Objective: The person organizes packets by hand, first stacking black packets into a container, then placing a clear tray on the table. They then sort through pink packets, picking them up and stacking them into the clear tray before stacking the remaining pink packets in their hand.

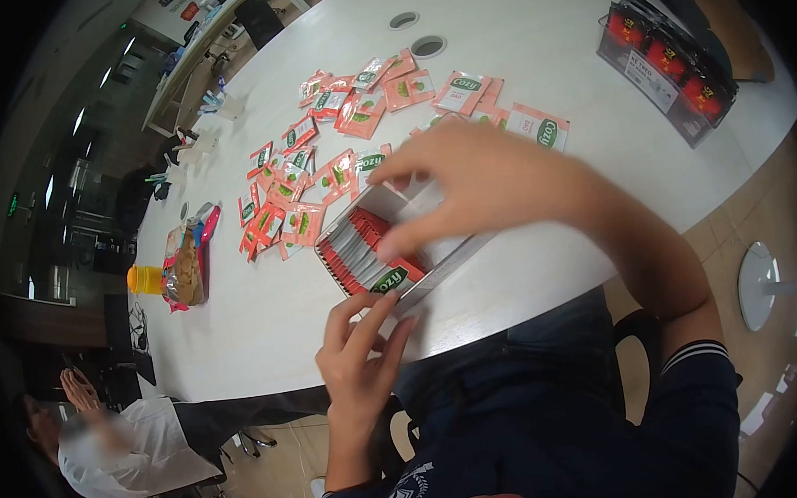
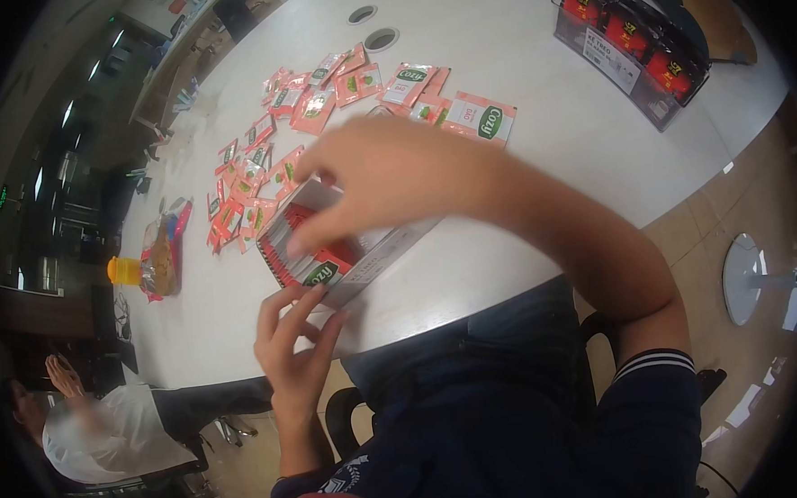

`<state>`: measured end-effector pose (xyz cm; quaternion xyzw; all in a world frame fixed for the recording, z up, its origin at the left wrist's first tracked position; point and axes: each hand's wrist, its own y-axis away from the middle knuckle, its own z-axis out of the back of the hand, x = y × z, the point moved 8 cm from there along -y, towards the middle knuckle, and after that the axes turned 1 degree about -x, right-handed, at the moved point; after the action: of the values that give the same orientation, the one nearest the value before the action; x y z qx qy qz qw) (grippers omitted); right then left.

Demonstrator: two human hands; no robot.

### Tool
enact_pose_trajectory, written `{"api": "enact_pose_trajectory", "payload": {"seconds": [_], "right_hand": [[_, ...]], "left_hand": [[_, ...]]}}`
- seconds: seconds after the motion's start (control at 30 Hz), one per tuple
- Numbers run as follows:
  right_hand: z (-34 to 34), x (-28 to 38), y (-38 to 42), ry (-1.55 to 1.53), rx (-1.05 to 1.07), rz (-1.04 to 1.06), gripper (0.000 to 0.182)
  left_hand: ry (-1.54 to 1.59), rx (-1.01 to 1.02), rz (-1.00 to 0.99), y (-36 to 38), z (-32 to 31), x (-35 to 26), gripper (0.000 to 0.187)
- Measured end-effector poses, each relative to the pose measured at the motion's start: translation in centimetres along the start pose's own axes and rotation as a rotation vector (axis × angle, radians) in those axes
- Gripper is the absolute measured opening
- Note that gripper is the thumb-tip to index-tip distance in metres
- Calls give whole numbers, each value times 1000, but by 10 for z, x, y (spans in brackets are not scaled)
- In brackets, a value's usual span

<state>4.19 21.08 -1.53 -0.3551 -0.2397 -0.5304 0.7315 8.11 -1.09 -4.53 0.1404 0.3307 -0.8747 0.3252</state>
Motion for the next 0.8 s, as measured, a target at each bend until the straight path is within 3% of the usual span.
{"api": "enact_pose_trajectory", "payload": {"seconds": [0.1,0.17,0.27,0.37,0.47,0.57,0.67,0.8], "right_hand": [[44,-11,-18,-156,-49,36,49],[71,-25,-31,-34,-170,179,35],[104,-71,-47,141,-286,118,38],[121,-121,-43,166,-335,-412,44],[130,-173,-32,238,-580,-191,53],[122,-179,-13,572,-815,227,41],[115,-192,-20,440,-634,-9,41],[99,-196,-31,459,-451,-54,45]], "left_hand": [[-34,-55,-105,1,36,-1,50],[-114,-148,-167,-8,67,9,55],[-187,-253,-179,-47,93,33,47],[-9,-271,-42,-100,84,78,28],[-41,-165,-55,-151,53,116,32],[-23,-81,-4,-185,10,159,37],[-52,-26,54,-187,-17,190,40],[-113,34,115,-184,-40,204,42]]}}
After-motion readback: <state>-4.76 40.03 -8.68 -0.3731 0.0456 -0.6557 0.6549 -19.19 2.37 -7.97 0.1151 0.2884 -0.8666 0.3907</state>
